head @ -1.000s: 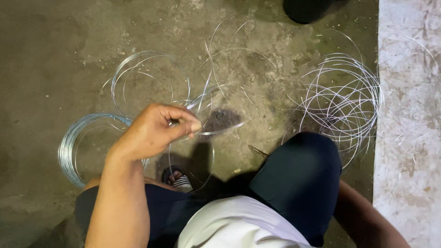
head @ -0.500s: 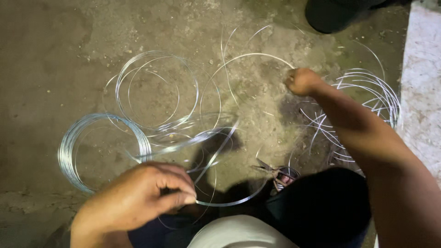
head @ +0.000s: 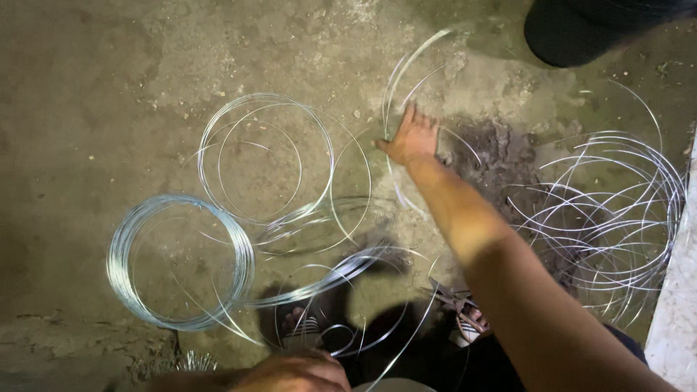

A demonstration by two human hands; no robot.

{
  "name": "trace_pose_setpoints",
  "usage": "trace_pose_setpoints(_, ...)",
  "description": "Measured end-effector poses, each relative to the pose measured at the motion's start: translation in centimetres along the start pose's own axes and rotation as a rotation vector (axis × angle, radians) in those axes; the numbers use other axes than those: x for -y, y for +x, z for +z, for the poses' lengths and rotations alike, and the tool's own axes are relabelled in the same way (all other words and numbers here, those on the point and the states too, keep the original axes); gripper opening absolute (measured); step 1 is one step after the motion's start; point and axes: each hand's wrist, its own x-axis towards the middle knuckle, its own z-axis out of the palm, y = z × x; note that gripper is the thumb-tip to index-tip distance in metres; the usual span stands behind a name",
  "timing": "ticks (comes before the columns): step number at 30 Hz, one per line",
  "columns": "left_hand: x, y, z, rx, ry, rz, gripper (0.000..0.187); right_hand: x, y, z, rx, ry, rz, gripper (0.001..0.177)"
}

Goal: The person sits on the floor and repeatedly cuts lengths of thin metal wire using shears. They pull wire from a coil, measure a length by hand, cut it, and place the cut pieces into a growing pile on the floor.

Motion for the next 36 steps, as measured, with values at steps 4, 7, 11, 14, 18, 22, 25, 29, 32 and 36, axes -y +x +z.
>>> trace_pose_setpoints(4, 2.8, -1.3, 1.7, -0.007, -0.111, 0.078, 0.022, -0.2, 1.1, 4.3, -0.292, 0.135, -0.117, 0.104)
trace_pose_setpoints(7, 3.2, -1.8, 2.6, -0.045, -0.028, 0.058, 0.022, -0.8, 1.7, 4.9, -0.158, 0.353, 0.057, 0.074)
trace_pose_setpoints(11, 4.5, -1.4, 2.9, -0.007, -0.069, 0.183, 0.026, -0.6, 1.9, 3.9, -0.056, 0.348, 0.185, 0.072)
trace_pose_setpoints(14, 4.8, -1.5, 3.6, -0.027, -0.076, 0.106, 0.025, -0.3, 2.1, 3.2, 0.035, 0.291, 0.250, 0.074)
trace_pose_setpoints(18, 5.0, -1.8, 3.9, -0.056, -0.044, 0.071, 0.024, -0.4, 3.0, 3.1, 0.022, 0.212, 0.261, 0.071)
trace_pose_setpoints(22, 5.1, -2.0, 3.7, -0.079, -0.009, 0.133, 0.026, -0.6, 3.3, 2.8, 0.137, 0.253, 0.263, 0.056)
trace_pose_setpoints(25, 5.0, -1.8, 3.7, -0.081, -0.037, 0.112, 0.026, -0.2, 3.2, 1.9, 0.184, 0.273, 0.282, 0.049)
trace_pose_setpoints(29, 4.9, -1.5, 3.4, -0.062, -0.020, 0.108, 0.026, 0.8, 2.7, 1.4, 0.155, 0.244, 0.299, 0.050)
trace_pose_setpoints(32, 4.7, -1.2, 2.9, -0.043, 0.004, 0.100, 0.025, 1.0, 2.8, 2.1, 0.109, 0.187, 0.267, 0.054)
trace_pose_setpoints(36, 4.1, -1.2, 2.6, -0.024, 0.041, 0.076, 0.025, -1.1, 3.6, 4.6, 0.063, 0.228, 0.150, 0.054)
